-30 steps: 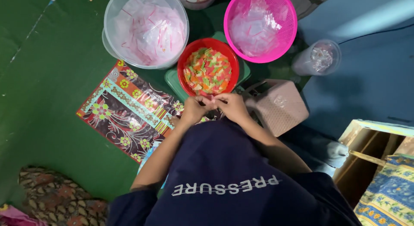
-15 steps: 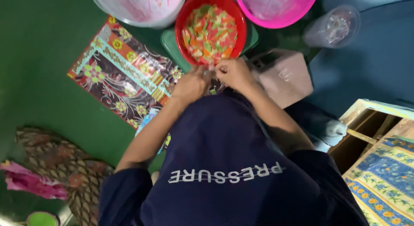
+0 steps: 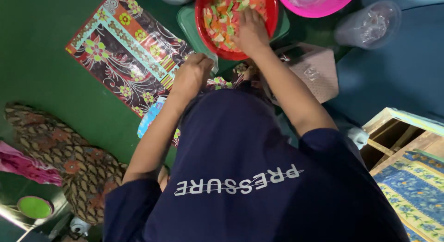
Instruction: Packaging small food items from a bowl into individual plastic bags
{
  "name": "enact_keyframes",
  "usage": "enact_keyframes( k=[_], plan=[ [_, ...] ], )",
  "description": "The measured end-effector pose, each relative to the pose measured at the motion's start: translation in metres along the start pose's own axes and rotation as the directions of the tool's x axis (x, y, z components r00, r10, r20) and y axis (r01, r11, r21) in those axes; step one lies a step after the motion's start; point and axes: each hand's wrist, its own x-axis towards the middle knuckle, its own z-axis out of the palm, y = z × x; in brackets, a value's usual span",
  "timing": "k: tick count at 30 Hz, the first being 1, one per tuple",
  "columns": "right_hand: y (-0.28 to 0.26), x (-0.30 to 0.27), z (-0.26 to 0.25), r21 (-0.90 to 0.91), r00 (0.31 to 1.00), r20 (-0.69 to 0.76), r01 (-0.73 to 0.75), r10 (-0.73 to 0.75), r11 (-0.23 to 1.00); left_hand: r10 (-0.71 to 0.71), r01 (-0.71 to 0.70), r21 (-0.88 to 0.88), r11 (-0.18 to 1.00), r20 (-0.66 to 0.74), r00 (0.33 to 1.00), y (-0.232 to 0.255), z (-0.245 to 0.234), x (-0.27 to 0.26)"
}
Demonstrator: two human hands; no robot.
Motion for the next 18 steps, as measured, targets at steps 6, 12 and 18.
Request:
enact_keyframes(
  k=[6, 12, 18],
  plan=[
    [0.005, 0.002, 0.036, -0.181, 0.891, -0.301, 0.296, -0.339, 0.938, -0.016, 0.014, -0.118, 0.993, -0.016, 1.0, -0.007, 0.001, -0.01],
    [0.02, 0.006, 0.027, 0.243, 0.915, -0.335, 0.314, -0.224, 0.918, 0.001, -0.003, -0.05, 0.999, -0.029, 1.0, -0.009, 0.0, -0.006],
    [0.017, -0.012, -0.016, 0.98, 0.945, 0.196, -0.184, 0.262, -0.07, 0.147, -0.15, -0.012, 0.989, -0.122, 0.982, -0.008, -0.016, 0.013]
  ],
)
